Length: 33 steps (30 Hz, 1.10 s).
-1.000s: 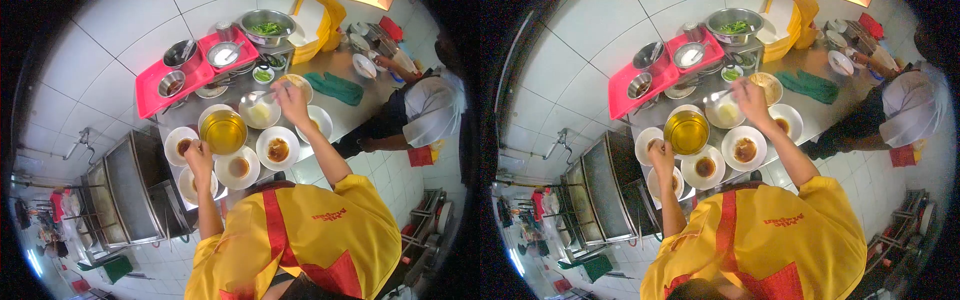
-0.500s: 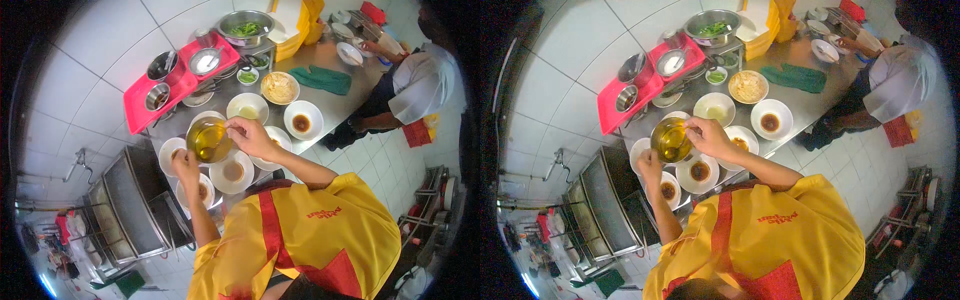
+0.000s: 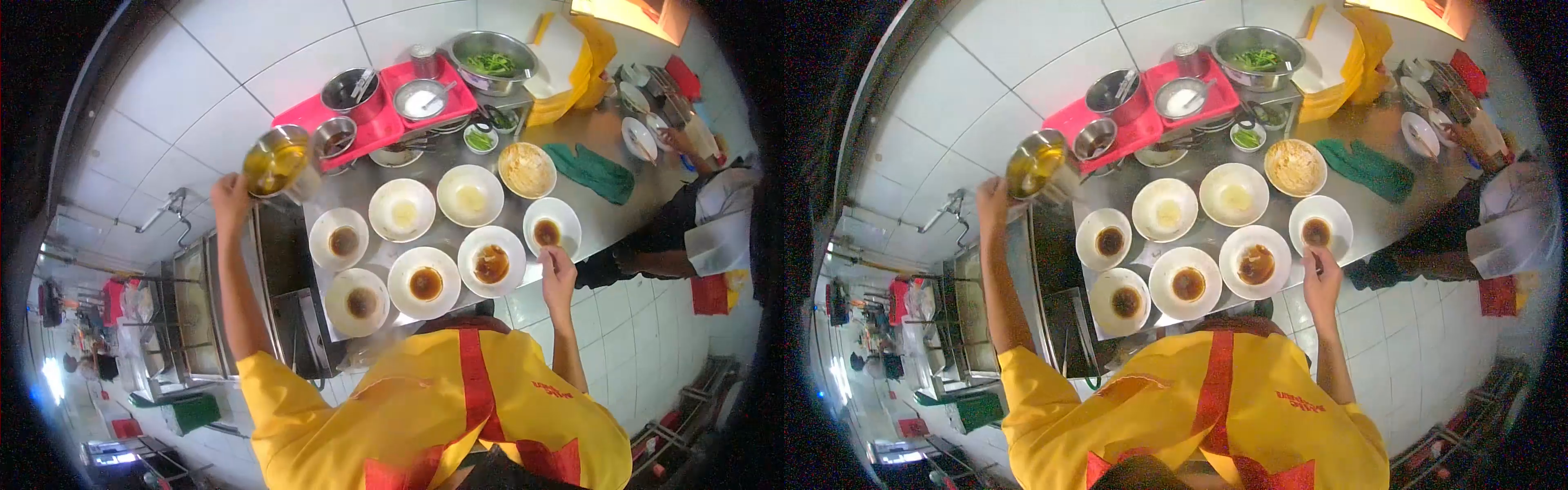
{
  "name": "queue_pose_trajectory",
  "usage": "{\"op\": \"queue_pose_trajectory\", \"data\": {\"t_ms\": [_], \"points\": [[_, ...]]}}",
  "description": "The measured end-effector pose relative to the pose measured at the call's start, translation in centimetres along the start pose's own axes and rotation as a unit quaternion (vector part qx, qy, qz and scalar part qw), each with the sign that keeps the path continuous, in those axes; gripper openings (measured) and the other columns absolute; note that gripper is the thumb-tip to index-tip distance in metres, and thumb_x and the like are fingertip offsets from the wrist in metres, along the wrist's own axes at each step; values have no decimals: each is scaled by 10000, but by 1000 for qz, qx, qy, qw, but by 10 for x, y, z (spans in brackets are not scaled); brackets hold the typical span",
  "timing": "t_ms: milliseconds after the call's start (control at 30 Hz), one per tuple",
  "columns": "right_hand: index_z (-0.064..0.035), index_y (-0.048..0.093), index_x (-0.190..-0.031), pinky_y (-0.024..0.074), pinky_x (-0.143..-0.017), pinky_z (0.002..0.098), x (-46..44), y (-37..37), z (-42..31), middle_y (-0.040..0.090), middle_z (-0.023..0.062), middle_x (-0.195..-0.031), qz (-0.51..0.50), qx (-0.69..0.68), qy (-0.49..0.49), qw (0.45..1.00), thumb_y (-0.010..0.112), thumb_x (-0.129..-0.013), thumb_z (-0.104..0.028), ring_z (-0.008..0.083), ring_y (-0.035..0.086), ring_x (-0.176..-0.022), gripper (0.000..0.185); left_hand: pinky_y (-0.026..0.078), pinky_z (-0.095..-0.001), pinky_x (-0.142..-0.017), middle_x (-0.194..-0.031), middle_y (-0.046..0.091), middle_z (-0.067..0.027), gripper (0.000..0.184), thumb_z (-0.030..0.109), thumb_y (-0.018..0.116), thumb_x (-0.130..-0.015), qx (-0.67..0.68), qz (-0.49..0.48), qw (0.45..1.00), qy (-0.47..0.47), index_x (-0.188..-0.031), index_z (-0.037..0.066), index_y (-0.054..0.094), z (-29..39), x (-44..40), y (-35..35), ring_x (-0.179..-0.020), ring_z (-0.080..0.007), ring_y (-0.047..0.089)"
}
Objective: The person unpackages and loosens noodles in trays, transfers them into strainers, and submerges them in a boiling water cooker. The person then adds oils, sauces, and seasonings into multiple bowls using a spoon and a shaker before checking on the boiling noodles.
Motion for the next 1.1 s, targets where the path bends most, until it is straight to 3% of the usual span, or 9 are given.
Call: {"op": "queue_pose_trajectory", "data": {"t_ms": [133,167,400,700,800,900,967,1033,1100], "points": [[4,631,-908,453,-584,274,17,-14,-5,643,90,-771,29,56,43,997,596,-867,-95,130,570,-624,113,564,-311,-488,-675,609,-114,227,91,529,-871,-47,64,995,58,-748,-91,585,-1,-57,8,-580,-173,626],[1,631,-904,450,-571,283,20,-15,-11,641,103,-767,30,77,30,996,595,-867,-102,148,565,-603,115,569,-313,-489,-680,619,-138,242,85,525,-867,30,89,994,58,-720,-100,578,-14,-74,15,-556,-188,627],[7,631,-900,449,-550,308,49,-28,-17,650,139,-796,69,158,27,985,599,-862,-115,200,579,-589,132,554,-320,-445,-632,602,-163,281,64,513,-842,74,112,985,108,-618,-104,540,-63,-142,71,-518,-205,626],[8,639,-897,461,-557,328,73,-35,-2,654,151,-840,100,155,62,981,607,-850,-122,232,583,-598,142,506,-353,-362,-552,566,-159,329,101,525,-832,29,78,996,24,-577,-107,520,-96,-149,105,-415,-238,599],[6,636,-898,463,-561,327,64,-25,-4,653,145,-839,67,166,68,982,605,-848,-117,234,583,-599,136,502,-357,-388,-554,570,-160,359,157,560,-840,-21,89,995,35,-592,-102,535,-91,-142,100,-429,-231,599],[-1,627,-904,465,-565,330,51,-12,-12,651,141,-837,33,162,44,985,603,-848,-113,241,582,-597,127,511,-369,-508,-612,601,-177,389,263,610,-849,-106,77,991,-8,-675,-83,577,-91,-145,87,-524,-258,619],[-2,624,-906,465,-565,333,42,-2,-16,649,141,-836,17,159,24,987,603,-849,-112,244,582,-597,125,496,-377,-641,-702,632,-187,415,360,637,-844,-208,157,954,149,-781,-50,617,-72,-138,85,-665,-280,629],[-5,622,-906,467,-569,338,35,6,-22,646,141,-834,-8,143,-10,990,606,-847,-109,248,581,-594,120,479,-391,-697,-779,643,-199,398,372,644,-840,-192,158,945,211,-825,-25,622,-33,-120,92,-744,-309,622],[-7,623,-907,469,-570,338,30,16,-24,645,142,-835,-24,136,-20,990,609,-846,-107,249,582,-595,119,474,-403,-692,-796,638,-199,380,364,649,-833,-158,44,970,181,-806,-14,622,-2,-114,113,-753,-318,621]]}}
Point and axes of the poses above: each hand's wrist, its own x-axis away from the middle knuckle, its own y-axis out of the palm, z = x × y, the point moved 3 cm from there along -x, towards the middle knuckle
